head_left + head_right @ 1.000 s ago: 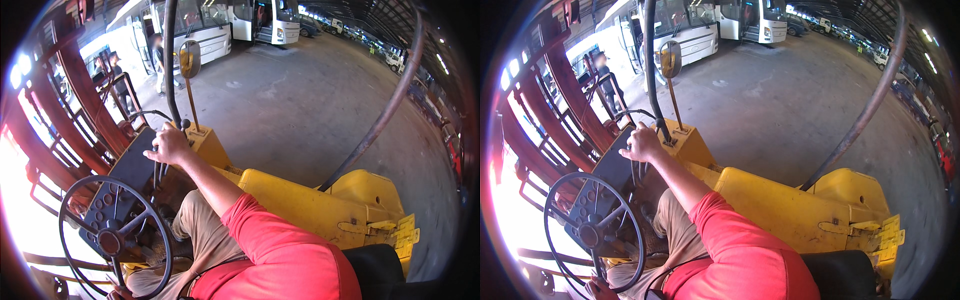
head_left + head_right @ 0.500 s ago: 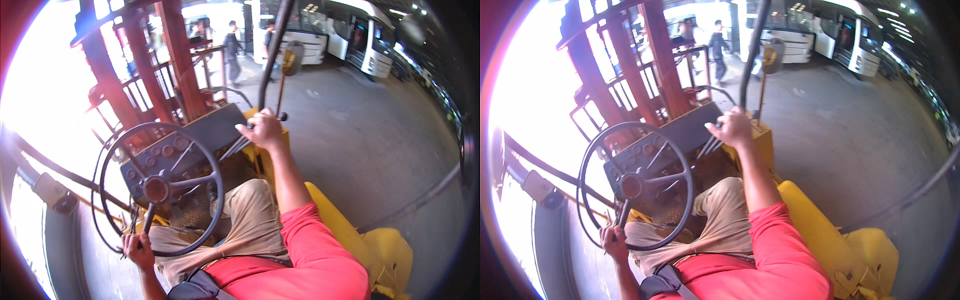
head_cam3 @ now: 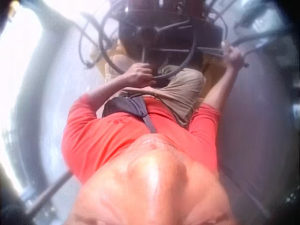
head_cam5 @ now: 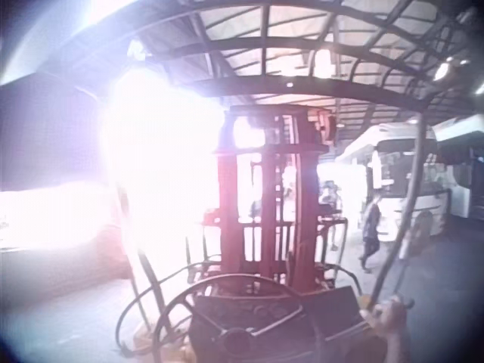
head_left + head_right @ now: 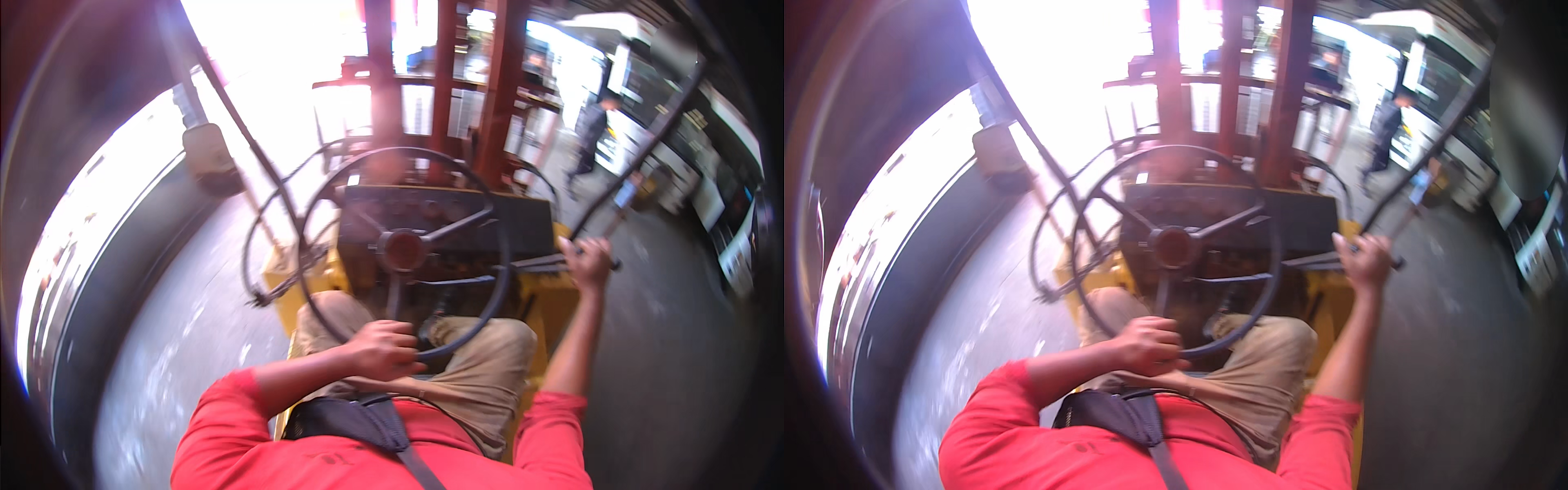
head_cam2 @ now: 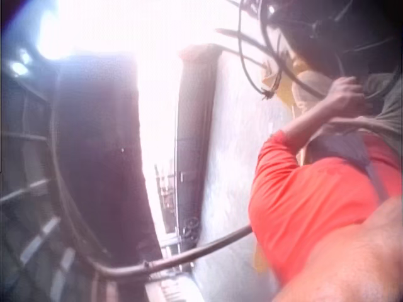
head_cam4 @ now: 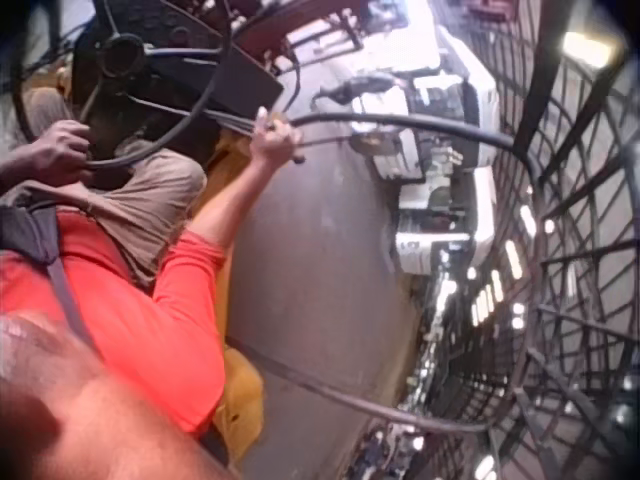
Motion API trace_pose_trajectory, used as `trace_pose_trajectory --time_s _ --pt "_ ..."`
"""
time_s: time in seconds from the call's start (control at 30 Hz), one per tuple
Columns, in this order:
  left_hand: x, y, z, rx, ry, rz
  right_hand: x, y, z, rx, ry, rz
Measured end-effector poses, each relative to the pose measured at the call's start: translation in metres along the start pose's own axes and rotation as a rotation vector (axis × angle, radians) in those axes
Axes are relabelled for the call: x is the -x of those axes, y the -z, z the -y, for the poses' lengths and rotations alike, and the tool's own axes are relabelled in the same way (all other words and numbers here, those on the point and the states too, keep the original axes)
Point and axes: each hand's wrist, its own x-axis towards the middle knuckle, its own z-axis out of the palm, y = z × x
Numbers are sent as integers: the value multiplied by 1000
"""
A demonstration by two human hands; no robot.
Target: The person sits in the operator's seat of a forklift and manipulates the steering wheel and control levers. They drive the forklift forward and backward within a large indoor garage, maneuvering around parked vehicles and other equipment.
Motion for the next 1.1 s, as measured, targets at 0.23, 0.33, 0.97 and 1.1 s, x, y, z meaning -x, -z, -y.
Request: trace_pose_trajectory --time_s 0.23,0.33,0.97,1.1 --pt "-94 -85 14 209 -203 -77 3 16 -36 40 -114 180" --pt "-150 -108 21 129 -156 -91 -7 24 -44 29 -54 190" --pt "-266 24 65 -496 653 -178 58 121 -118 -28 -30 245" --pt "-181 70 8 -547 760 -316 92 179 -90 -29 -37 264"
